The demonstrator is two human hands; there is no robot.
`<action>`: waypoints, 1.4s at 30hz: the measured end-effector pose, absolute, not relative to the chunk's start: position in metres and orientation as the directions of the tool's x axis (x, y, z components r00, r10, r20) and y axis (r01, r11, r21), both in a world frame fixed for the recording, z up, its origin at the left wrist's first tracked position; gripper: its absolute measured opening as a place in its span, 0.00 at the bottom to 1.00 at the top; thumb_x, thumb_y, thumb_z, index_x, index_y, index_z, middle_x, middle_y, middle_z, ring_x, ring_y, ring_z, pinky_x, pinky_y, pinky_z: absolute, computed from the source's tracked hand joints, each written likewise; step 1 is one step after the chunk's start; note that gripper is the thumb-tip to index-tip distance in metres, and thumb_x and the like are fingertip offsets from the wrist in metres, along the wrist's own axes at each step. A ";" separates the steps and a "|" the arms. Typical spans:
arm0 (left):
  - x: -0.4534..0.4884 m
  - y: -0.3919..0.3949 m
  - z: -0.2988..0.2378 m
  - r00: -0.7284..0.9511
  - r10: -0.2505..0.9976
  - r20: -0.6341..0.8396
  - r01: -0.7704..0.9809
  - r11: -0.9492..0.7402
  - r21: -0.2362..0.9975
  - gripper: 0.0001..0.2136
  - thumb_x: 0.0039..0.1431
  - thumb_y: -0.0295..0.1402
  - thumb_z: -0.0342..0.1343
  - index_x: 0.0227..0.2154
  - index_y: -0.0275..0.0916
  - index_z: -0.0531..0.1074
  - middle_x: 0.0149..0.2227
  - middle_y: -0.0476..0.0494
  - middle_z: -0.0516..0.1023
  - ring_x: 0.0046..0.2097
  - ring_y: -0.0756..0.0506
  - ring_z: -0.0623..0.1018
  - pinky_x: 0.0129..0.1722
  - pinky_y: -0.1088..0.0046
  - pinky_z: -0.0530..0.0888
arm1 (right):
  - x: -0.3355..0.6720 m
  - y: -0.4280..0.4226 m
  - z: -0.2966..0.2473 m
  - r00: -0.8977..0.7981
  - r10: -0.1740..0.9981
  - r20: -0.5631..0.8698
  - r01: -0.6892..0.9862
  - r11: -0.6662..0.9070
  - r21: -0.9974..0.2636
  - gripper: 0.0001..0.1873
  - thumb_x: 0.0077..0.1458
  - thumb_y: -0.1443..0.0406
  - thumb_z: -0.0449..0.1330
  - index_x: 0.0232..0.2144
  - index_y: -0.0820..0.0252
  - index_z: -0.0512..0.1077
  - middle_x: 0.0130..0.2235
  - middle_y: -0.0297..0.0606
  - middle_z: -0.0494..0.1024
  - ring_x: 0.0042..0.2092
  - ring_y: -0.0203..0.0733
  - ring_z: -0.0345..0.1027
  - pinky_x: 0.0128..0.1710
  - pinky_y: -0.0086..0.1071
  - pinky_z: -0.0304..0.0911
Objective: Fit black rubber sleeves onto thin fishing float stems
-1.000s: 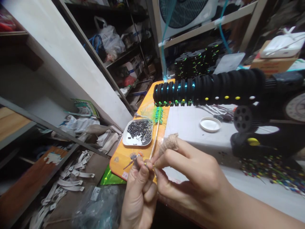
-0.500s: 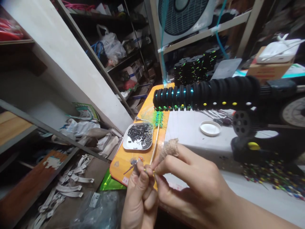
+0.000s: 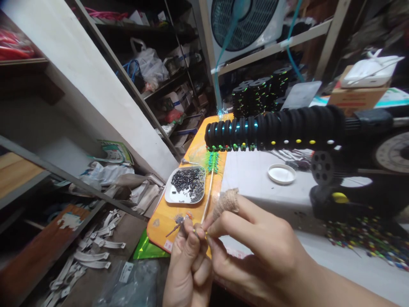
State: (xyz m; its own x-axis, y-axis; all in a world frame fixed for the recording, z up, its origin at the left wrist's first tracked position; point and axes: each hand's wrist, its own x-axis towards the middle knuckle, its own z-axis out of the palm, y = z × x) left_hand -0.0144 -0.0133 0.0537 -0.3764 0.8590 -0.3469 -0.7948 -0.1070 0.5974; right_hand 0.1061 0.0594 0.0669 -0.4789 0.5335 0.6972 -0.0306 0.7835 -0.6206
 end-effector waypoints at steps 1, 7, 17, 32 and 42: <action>-0.014 -0.013 0.052 -0.380 0.858 -0.344 -0.789 -0.107 0.605 0.25 0.36 0.38 0.82 0.26 0.37 0.70 0.26 0.53 0.78 0.16 0.65 0.49 0.15 0.88 0.48 | 0.106 0.060 0.068 -0.480 0.531 0.698 -0.027 0.787 -0.617 0.10 0.62 0.75 0.59 0.36 0.54 0.71 0.35 0.38 0.78 0.36 0.41 0.77 0.31 0.31 0.71; -0.017 -0.011 0.045 -0.566 0.791 -0.231 -0.590 -0.194 0.784 0.23 0.36 0.40 0.82 0.25 0.37 0.72 0.26 0.53 0.77 0.17 0.61 0.58 0.16 0.87 0.54 | 0.109 0.069 0.082 -0.590 0.438 0.679 -0.070 0.809 -0.583 0.08 0.63 0.73 0.61 0.42 0.56 0.76 0.37 0.37 0.79 0.36 0.37 0.76 0.33 0.26 0.72; -0.020 -0.011 0.053 -0.605 0.779 -0.164 -0.544 -0.254 0.800 0.21 0.36 0.37 0.82 0.22 0.37 0.72 0.25 0.52 0.78 0.18 0.60 0.59 0.17 0.86 0.55 | 0.112 0.068 0.095 -0.600 0.462 0.653 -0.029 0.803 -0.595 0.09 0.64 0.74 0.58 0.40 0.54 0.73 0.36 0.33 0.79 0.37 0.34 0.76 0.35 0.23 0.72; -0.016 -0.018 0.049 -0.531 0.826 -0.190 -0.647 -0.251 0.720 0.20 0.40 0.36 0.81 0.24 0.38 0.72 0.25 0.53 0.78 0.15 0.62 0.56 0.15 0.88 0.55 | 0.116 0.055 0.081 -0.628 0.446 0.638 0.018 0.828 -0.561 0.10 0.62 0.74 0.57 0.36 0.54 0.64 0.37 0.35 0.74 0.36 0.35 0.72 0.33 0.26 0.69; -0.015 -0.018 0.049 -0.536 0.827 -0.169 -0.647 -0.274 0.712 0.19 0.41 0.34 0.81 0.24 0.38 0.73 0.26 0.53 0.80 0.16 0.62 0.58 0.16 0.89 0.58 | 0.116 0.056 0.085 -0.621 0.428 0.657 -0.028 0.825 -0.564 0.08 0.63 0.73 0.57 0.37 0.55 0.66 0.38 0.33 0.75 0.37 0.31 0.72 0.36 0.21 0.68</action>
State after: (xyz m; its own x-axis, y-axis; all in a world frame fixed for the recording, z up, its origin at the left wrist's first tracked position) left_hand -0.0153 -0.0181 0.0494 -0.5357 0.8274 -0.1686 -0.6471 -0.2740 0.7115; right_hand 0.1158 0.0562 0.0849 -0.6213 0.4275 0.6567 -0.0285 0.8252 -0.5641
